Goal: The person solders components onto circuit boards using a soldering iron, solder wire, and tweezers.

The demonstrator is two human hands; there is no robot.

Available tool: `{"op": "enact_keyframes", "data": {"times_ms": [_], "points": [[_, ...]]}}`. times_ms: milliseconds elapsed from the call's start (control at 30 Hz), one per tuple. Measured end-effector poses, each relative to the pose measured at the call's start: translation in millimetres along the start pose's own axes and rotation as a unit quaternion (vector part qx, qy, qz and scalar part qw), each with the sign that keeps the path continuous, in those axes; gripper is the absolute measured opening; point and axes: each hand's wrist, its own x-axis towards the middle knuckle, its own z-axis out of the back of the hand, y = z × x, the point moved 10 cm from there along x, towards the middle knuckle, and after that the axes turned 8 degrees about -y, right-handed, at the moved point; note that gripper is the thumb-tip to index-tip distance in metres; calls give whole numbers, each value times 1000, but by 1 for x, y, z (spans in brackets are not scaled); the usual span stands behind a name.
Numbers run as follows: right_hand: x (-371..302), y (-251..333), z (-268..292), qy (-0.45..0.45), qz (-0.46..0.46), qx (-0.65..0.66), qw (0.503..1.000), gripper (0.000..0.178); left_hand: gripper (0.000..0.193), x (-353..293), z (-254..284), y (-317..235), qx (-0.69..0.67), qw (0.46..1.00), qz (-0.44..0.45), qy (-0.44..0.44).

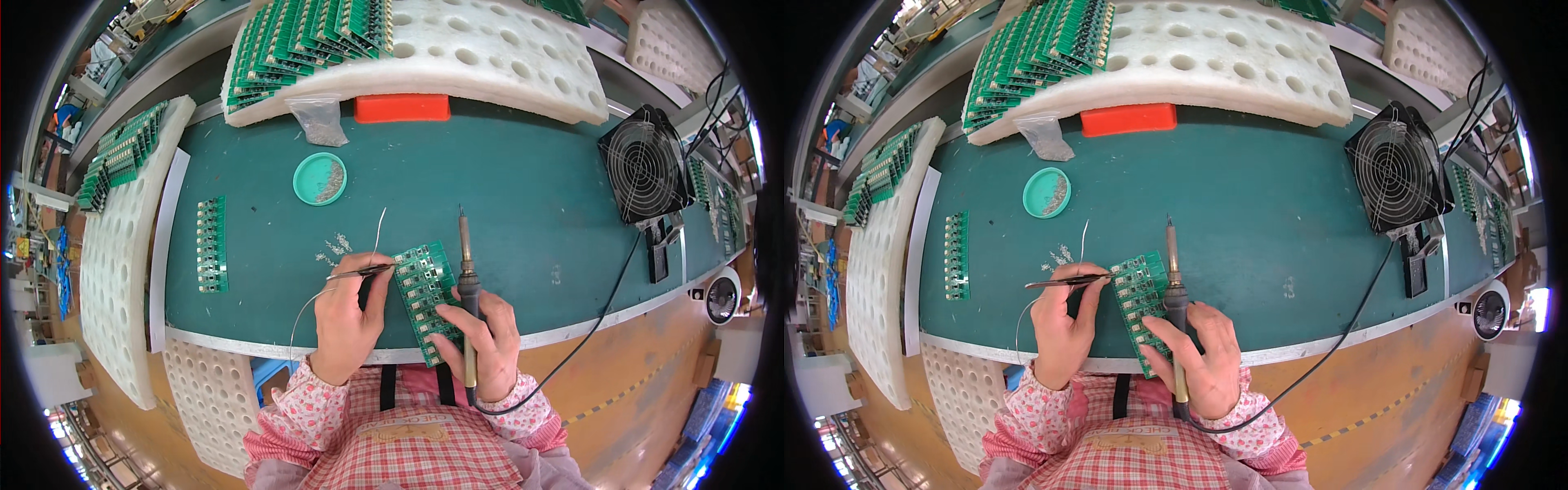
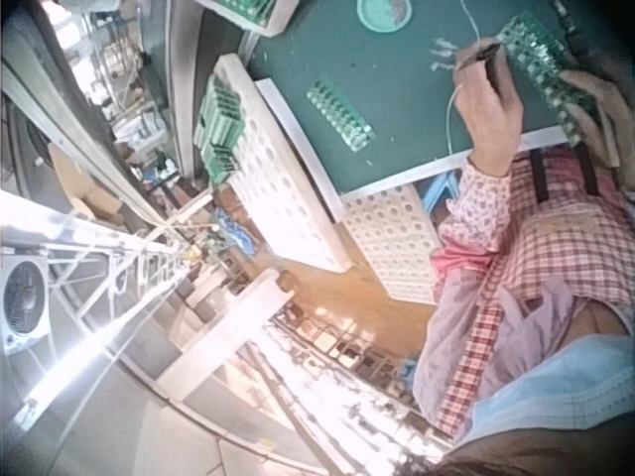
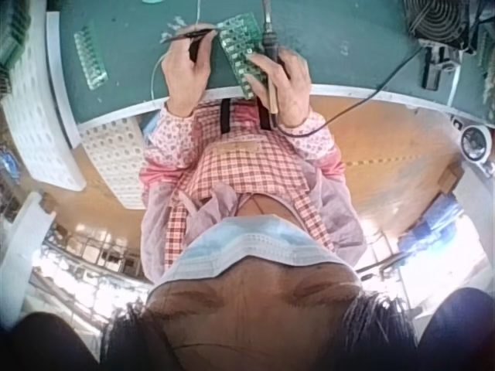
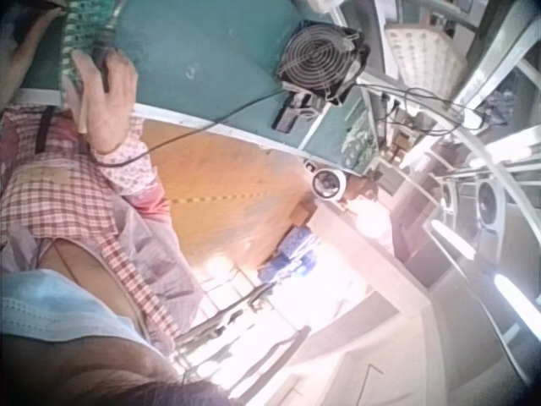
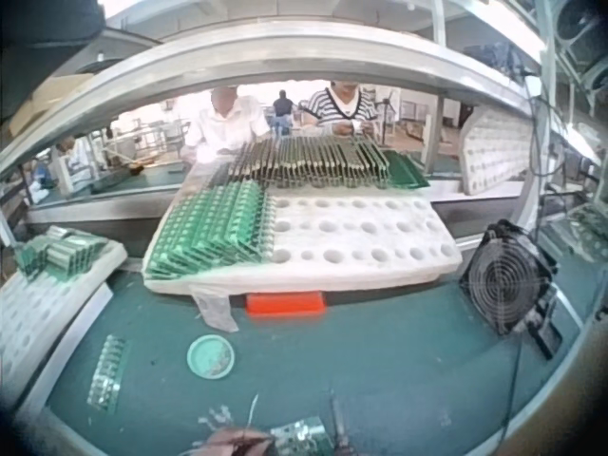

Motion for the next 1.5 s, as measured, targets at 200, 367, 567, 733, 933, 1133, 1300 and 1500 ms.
{"op": "enact_keyframes", "data": {"times_ms": [200, 367, 567, 733, 933, 1133, 1300, 1500], "points": [[2, -7, 4, 4, 6, 32, 999, 53, 14, 1, -2, 0, 24, 1000, 0, 6], [5, -8, 10, -13, 3, 59, 998, 54, 13, 1, -2, 0, 33, 999, -5, 8], [7, -10, 15, -36, 8, 68, 997, 51, 21, 1, -4, 2, 23, 999, 12, 21], [12, -10, 20, -54, 1, 65, 996, 45, 12, 1, -3, 2, 34, 999, 6, 15], [15, -16, 34, -145, 1, 115, 983, 22, 15, 2, -3, 1, 25, 999, 20, 17], [29, -32, 15, -151, -177, 305, 924, 18, 16, 1, -2, 1, 21, 1000, 17, 10], [42, -35, 2, -130, -193, 347, 909, 23, 13, 1, -2, -2, 34, 999, -10, 6], [39, -38, -2, -133, -172, 426, 878, 20, 13, 1, -1, -3, 33, 999, -9, 5]]}}
